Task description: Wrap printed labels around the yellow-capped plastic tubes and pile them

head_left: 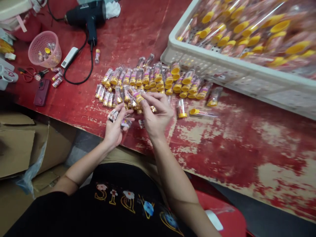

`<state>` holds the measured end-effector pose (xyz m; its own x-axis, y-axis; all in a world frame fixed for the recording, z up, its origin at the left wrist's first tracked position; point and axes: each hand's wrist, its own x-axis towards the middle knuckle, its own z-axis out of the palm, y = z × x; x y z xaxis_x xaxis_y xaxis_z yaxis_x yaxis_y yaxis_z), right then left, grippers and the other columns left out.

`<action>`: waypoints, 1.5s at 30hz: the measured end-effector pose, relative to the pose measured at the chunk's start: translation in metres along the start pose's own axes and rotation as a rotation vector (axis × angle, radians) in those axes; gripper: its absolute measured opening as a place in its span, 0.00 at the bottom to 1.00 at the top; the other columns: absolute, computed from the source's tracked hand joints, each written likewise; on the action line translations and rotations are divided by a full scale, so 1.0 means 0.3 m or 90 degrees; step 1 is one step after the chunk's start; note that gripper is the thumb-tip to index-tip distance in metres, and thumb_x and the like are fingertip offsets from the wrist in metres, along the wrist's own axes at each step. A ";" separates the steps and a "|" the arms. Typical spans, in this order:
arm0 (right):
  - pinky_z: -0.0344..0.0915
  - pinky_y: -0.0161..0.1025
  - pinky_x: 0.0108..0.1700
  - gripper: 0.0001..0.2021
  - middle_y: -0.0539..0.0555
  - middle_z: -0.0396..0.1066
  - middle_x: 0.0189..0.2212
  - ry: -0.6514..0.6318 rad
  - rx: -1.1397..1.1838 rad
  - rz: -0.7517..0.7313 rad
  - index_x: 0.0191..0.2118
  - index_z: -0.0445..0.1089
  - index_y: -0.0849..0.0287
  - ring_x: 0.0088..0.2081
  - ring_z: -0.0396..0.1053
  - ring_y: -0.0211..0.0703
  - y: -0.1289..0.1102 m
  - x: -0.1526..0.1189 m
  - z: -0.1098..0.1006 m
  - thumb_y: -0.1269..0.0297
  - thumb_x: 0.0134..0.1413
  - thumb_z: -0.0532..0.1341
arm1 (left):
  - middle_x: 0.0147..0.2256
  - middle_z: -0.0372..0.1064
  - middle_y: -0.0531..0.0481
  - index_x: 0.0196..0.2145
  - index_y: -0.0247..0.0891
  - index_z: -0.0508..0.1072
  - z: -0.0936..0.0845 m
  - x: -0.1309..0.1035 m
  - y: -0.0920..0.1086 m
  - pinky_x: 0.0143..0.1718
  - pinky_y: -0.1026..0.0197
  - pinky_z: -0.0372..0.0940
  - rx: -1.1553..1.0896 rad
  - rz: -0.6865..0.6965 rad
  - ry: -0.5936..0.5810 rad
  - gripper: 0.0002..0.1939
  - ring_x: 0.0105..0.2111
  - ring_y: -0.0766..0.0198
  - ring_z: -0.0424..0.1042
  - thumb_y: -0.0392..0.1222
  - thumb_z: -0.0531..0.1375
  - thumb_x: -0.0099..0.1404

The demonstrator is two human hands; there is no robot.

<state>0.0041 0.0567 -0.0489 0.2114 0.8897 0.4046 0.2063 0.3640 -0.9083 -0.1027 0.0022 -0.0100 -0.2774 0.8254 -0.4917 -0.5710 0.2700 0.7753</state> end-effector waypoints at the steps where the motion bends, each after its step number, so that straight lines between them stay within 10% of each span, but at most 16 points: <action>1: 0.71 0.47 0.48 0.10 0.53 0.73 0.38 -0.011 0.009 0.001 0.44 0.79 0.50 0.42 0.72 0.42 -0.019 -0.012 -0.015 0.64 0.59 0.64 | 0.38 0.79 0.46 0.54 0.44 0.74 0.009 0.012 0.013 0.18 0.71 0.51 -0.001 0.022 0.003 0.28 0.24 0.72 0.73 0.49 0.71 0.56; 18: 0.70 0.43 0.43 0.10 0.51 0.74 0.34 -0.041 0.044 -0.017 0.44 0.79 0.50 0.39 0.72 0.40 -0.088 -0.058 -0.063 0.66 0.57 0.65 | 0.35 0.77 0.52 0.55 0.51 0.75 0.051 0.034 0.042 0.18 0.70 0.52 -0.004 0.051 0.041 0.33 0.22 0.74 0.68 0.42 0.74 0.50; 28: 0.66 0.49 0.51 0.10 0.54 0.74 0.39 -0.059 -0.186 -0.091 0.45 0.78 0.52 0.45 0.68 0.46 0.064 0.022 0.042 0.61 0.61 0.61 | 0.38 0.79 0.46 0.49 0.36 0.75 -0.028 0.067 0.023 0.26 0.70 0.60 -0.056 0.048 0.054 0.20 0.35 0.66 0.77 0.44 0.68 0.60; 34: 0.69 0.42 0.43 0.11 0.54 0.75 0.37 -0.188 0.019 0.102 0.42 0.75 0.57 0.38 0.71 0.41 -0.064 -0.047 -0.058 0.57 0.57 0.65 | 0.43 0.78 0.45 0.46 0.41 0.75 -0.018 0.018 0.018 0.27 0.68 0.61 -0.047 0.075 -0.049 0.16 0.44 0.60 0.76 0.44 0.67 0.61; 38: 0.68 0.36 0.35 0.12 0.50 0.74 0.30 -0.160 0.138 0.259 0.33 0.73 0.59 0.31 0.70 0.36 -0.111 -0.112 -0.108 0.55 0.54 0.67 | 0.39 0.77 0.48 0.40 0.39 0.76 0.023 -0.020 -0.013 0.26 0.68 0.61 0.003 0.111 -0.060 0.18 0.32 0.68 0.73 0.46 0.73 0.53; 45: 0.67 0.49 0.46 0.13 0.59 0.73 0.38 -0.083 -0.267 0.169 0.40 0.74 0.60 0.41 0.69 0.47 0.033 -0.023 -0.276 0.56 0.60 0.60 | 0.24 0.67 0.57 0.26 0.35 0.70 0.068 -0.036 -0.087 0.16 0.70 0.51 0.018 0.072 0.044 0.23 0.21 0.75 0.62 0.47 0.77 0.41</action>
<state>0.0839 0.0315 -0.0519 0.1928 0.9732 0.1253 0.5336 0.0032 -0.8457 -0.0691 -0.0035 -0.0169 -0.3919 0.8150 -0.4268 -0.5116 0.1925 0.8374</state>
